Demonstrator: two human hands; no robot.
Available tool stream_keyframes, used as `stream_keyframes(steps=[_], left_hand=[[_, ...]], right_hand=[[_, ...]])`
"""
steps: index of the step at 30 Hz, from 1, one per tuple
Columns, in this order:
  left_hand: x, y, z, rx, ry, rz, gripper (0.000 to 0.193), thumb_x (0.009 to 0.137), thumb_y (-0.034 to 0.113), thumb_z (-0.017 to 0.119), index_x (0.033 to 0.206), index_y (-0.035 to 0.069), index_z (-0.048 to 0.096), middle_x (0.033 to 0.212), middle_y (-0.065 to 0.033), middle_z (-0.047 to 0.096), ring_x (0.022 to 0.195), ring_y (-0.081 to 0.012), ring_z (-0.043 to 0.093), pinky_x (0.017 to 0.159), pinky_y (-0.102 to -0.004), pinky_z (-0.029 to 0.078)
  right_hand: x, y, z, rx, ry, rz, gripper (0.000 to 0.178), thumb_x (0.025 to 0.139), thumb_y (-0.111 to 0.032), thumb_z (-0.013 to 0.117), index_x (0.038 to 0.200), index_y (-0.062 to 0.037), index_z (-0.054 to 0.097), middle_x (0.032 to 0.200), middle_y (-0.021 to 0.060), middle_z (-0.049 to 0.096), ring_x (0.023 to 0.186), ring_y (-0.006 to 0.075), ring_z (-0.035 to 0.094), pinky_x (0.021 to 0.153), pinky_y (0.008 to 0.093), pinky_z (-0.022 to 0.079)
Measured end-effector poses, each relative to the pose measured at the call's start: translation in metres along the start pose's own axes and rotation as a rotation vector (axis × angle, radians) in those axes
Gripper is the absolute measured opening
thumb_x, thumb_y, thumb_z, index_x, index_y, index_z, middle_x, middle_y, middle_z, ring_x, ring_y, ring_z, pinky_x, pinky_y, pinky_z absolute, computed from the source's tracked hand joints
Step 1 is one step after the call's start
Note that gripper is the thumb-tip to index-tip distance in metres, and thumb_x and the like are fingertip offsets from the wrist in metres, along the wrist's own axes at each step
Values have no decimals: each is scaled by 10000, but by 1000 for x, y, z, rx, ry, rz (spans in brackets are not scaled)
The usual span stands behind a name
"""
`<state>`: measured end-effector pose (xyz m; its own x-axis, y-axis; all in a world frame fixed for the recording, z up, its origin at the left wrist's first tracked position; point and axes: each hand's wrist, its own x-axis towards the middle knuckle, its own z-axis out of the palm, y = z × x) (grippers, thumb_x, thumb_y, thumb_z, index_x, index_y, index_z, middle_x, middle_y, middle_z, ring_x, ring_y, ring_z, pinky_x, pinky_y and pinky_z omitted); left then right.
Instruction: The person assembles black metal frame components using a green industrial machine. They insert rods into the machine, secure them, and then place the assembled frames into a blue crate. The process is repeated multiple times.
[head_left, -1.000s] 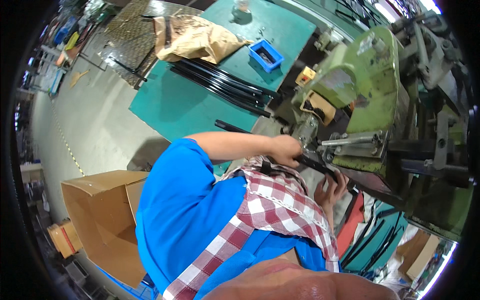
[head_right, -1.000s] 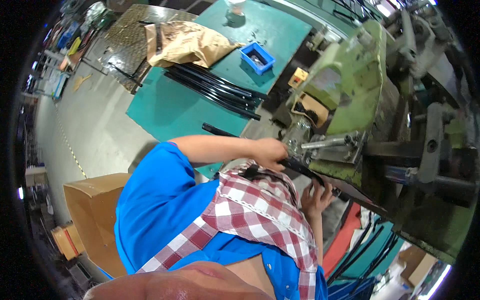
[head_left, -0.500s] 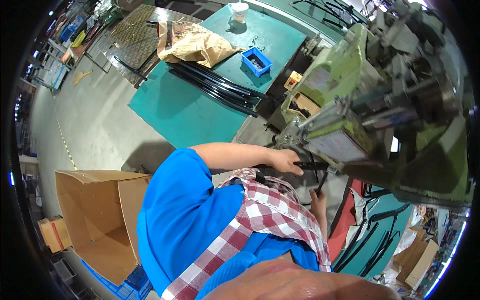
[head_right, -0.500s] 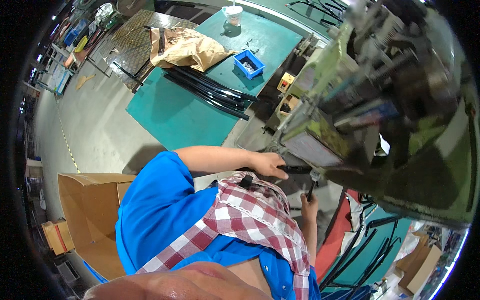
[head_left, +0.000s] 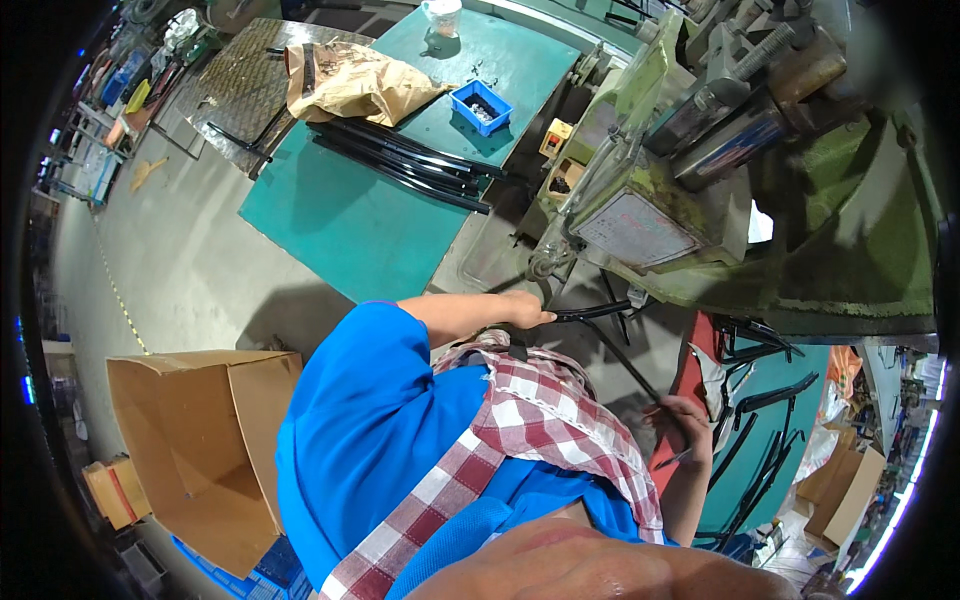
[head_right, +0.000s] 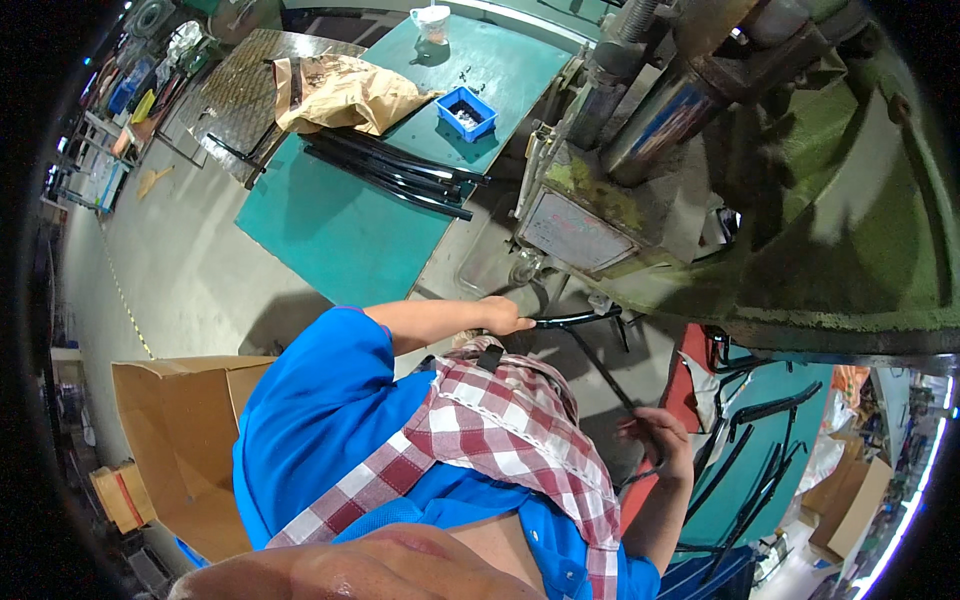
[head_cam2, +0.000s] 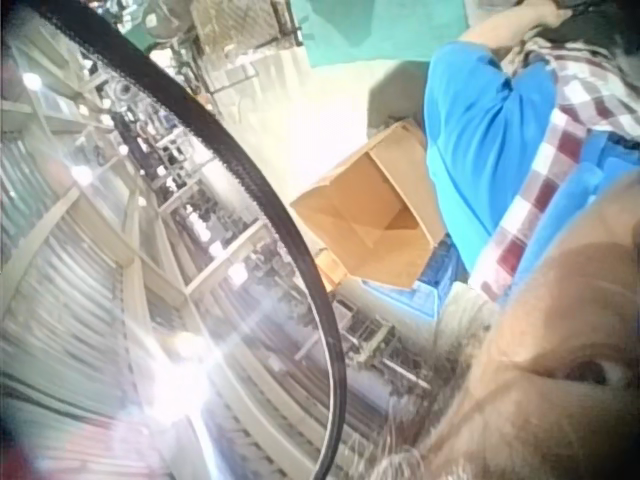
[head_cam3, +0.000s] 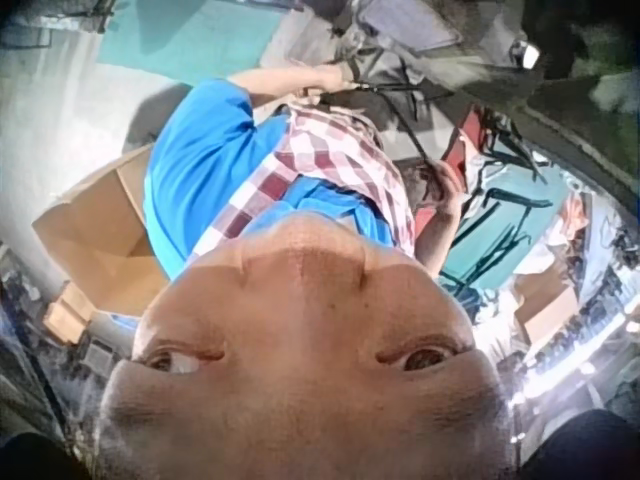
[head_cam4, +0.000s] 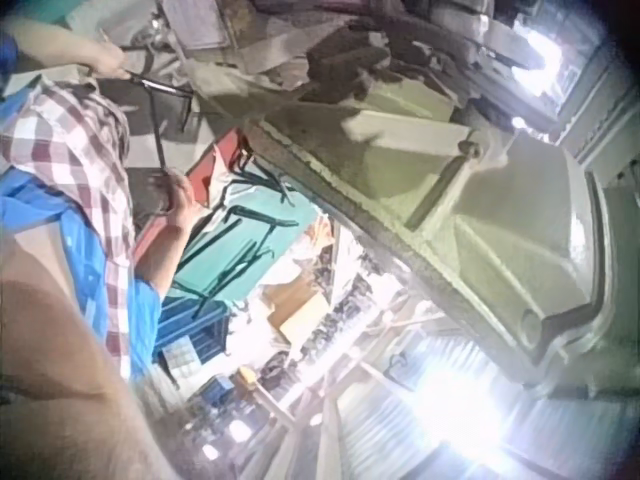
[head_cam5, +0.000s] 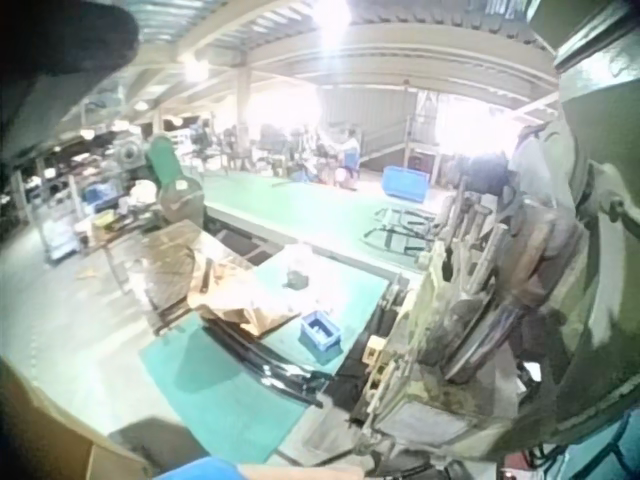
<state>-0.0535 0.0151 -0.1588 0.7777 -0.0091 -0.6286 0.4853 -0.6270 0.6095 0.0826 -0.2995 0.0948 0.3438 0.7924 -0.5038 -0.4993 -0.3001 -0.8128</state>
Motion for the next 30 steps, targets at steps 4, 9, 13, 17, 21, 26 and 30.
stream_keyframes(steps=[4,9,13,17,21,26,30], left_hand=[[-12,16,-9,32,-69,13,733,908,598,347,1023,-68,633,1072,-263,614,1062,-417,558,918,-459,429],[-8,-5,-5,-16,165,135,532,877,457,455,927,-28,668,983,-268,635,953,-406,602,848,-455,468],[16,-68,-34,-150,326,331,225,761,34,517,913,-23,674,833,-197,669,767,-311,652,670,-395,525],[-20,-59,-116,-735,559,183,256,740,-89,478,880,-26,684,766,-105,676,651,-180,654,589,-303,526],[-31,-62,-187,-557,895,184,362,732,-85,431,969,15,686,925,-116,702,898,-187,663,819,-296,503],[8,-84,-260,-418,1295,200,158,776,74,638,928,68,681,888,-121,679,836,-252,660,761,-348,515],[14,-61,-270,-168,1359,-112,502,729,162,728,1188,144,527,1122,-187,508,1075,-360,494,896,-443,421]], right_hand=[[4,-25,21,-473,212,-191,243,888,-83,587,1100,33,566,957,115,642,865,199,620,774,309,484],[20,-37,32,-813,423,-432,247,950,-217,536,890,16,593,869,76,611,847,152,553,768,254,431],[30,-18,38,-840,408,-229,108,881,-42,530,915,35,598,859,78,621,834,150,577,768,272,446],[48,22,37,-1100,390,-50,153,775,37,601,927,28,616,835,136,630,805,182,607,716,277,458],[68,51,40,-1331,261,-92,158,781,-124,627,886,-9,605,825,190,599,803,386,595,673,414,467],[74,98,33,-1320,275,-86,196,780,-182,656,875,-24,589,856,181,591,798,399,588,648,455,463],[68,87,47,-1287,337,49,238,793,-211,655,922,-19,600,872,190,593,809,398,588,659,441,466]])
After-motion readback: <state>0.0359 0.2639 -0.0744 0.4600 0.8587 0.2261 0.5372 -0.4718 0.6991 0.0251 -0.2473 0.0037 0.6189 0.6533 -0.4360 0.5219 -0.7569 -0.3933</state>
